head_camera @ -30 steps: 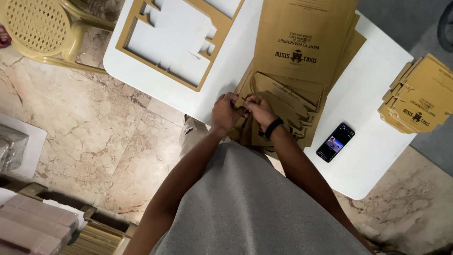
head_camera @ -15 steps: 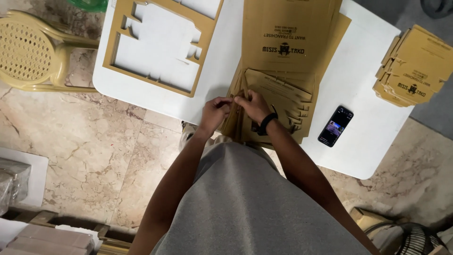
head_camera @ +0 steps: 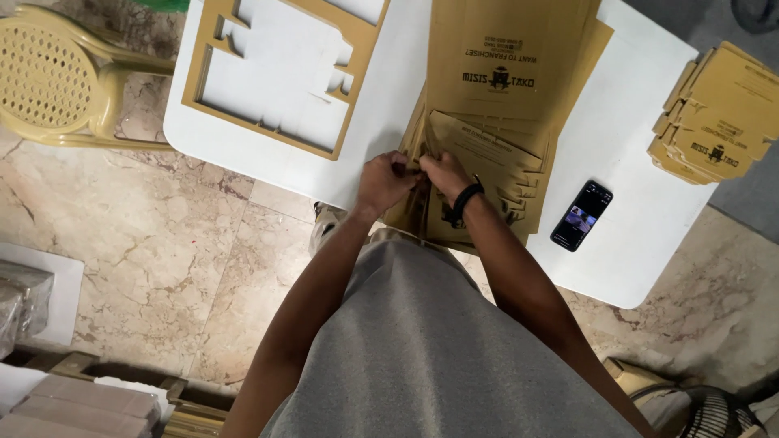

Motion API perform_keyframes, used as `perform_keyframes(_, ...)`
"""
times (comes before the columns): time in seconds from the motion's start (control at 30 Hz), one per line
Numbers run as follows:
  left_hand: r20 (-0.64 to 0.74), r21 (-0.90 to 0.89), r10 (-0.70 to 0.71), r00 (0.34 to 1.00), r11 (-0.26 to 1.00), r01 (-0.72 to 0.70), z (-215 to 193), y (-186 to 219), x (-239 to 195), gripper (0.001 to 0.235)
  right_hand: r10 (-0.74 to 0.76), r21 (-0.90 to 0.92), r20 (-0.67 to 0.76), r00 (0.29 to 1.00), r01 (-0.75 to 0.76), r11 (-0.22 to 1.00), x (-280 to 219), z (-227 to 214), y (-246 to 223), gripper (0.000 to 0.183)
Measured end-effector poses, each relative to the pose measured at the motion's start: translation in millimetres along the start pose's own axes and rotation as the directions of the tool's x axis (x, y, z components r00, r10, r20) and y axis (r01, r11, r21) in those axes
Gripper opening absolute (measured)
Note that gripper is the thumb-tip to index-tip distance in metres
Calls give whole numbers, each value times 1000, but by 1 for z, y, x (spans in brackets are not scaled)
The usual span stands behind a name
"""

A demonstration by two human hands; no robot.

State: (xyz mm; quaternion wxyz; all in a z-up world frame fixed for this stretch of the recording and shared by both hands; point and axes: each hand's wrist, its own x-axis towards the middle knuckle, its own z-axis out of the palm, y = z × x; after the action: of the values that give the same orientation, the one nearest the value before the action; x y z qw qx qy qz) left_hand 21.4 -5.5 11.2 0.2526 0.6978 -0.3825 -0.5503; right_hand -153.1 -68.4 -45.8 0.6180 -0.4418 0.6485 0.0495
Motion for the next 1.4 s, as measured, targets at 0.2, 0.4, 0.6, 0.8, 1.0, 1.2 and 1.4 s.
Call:
perform_keyframes(0.2, -112, 137, 41, 993, 990, -25, 21, -17, 7, 27, 2, -93, -32, 999, -5, 996, -25, 1, -26, 33)
perform_keyframes(0.4, -152, 146, -25, 988, 988, 48, 29, -24, 8, 25, 43, -66, -96, 994, -50, 997, -32, -1, -29, 23)
perform_keyframes(0.6, -165, 125, -16, 986, 992, 37, 22, -13, 0, 23, -9, -3, -21, 1000, 9, 1000, -2, -4, -5, 25)
perform_keyframes(0.8, -140, -38, -12, 990, 999, 7, 22, -13, -11, 25, -1, -19, -62, 998, -1, 1000, -75, 8, -76, 52)
perform_keyframes(1.0, 3, -210, -90, 996, 974, 89, 10, -29, -6, 41, -57, 5, -25, 998, 57, 998, -69, 3, -68, 55)
perform_keyframes(1.2, 10, -199, -130, 991, 971, 129, 8, -32, 2, 41, -37, 43, -37, 999, 38, 998, -64, 1, -60, 55)
perform_keyframes(1.4, -58, -36, -76, 995, 997, 74, 15, -23, 7, 41, 50, 7, -69, 996, -50, 999, -57, 9, -60, 69)
